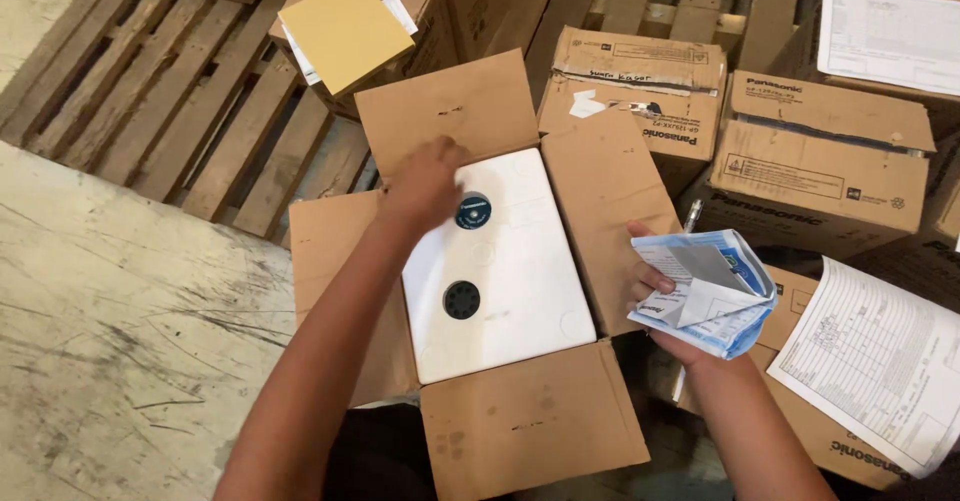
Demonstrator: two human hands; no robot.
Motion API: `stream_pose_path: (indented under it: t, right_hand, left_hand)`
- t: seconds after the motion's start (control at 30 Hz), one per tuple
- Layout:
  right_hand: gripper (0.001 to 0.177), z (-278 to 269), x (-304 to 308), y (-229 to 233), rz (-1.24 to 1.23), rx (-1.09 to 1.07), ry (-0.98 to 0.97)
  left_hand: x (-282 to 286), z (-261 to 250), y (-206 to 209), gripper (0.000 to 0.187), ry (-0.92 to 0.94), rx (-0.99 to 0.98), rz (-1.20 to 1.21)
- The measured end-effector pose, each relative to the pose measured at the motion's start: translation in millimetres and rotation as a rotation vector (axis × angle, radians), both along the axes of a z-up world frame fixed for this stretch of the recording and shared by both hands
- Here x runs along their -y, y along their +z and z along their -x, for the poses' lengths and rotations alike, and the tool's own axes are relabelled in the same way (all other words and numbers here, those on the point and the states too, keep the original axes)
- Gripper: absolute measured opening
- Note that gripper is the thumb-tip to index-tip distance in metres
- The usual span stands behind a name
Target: The person inspects the contents of cardboard boxes and fills out an inspection form.
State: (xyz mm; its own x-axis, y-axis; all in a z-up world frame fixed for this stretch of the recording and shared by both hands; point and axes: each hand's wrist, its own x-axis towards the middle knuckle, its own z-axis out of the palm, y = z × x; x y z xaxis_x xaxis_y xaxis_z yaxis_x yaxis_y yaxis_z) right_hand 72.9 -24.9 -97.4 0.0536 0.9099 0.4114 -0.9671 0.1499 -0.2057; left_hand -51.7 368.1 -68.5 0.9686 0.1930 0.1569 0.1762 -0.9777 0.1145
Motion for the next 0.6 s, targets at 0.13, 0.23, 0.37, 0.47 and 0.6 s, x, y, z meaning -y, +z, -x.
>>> stream_pose_path:
  t: [0.13,0.23,0.37,0.47,0.6]
  right_hand:
    - [0.089,13.0,4.6,5.3,0.103,-0.047,-0.144]
    - [0.088,15.5,3.7,12.3,0.113,-0.036,-0.160]
    - [0.091,11.0,8.9,-16.9,0.156,-0.008,-0.210]
    - [0.092,5.3,11.7,-28.5,0.189,-0.001,-0.222]
    - [0.075,4.6,11.9,-21.9,0.301,-0.030,-0.212]
  left_hand:
    - [57.4,45.7,46.6,0.087,-0.164,-0.366,0.249]
    - [81.5,54.1,71.9,0.106,-0.108,-0.575,0.069]
    - [77.3,51.6,47.8,0.104,-0.108,-0.569,-0.004]
    - [73.7,49.1,30.9,0.093,-0.131,-0.571,-0.088]
    - [70.8,45.9,27.5,0.092,-0.170,-0.596,-0.066]
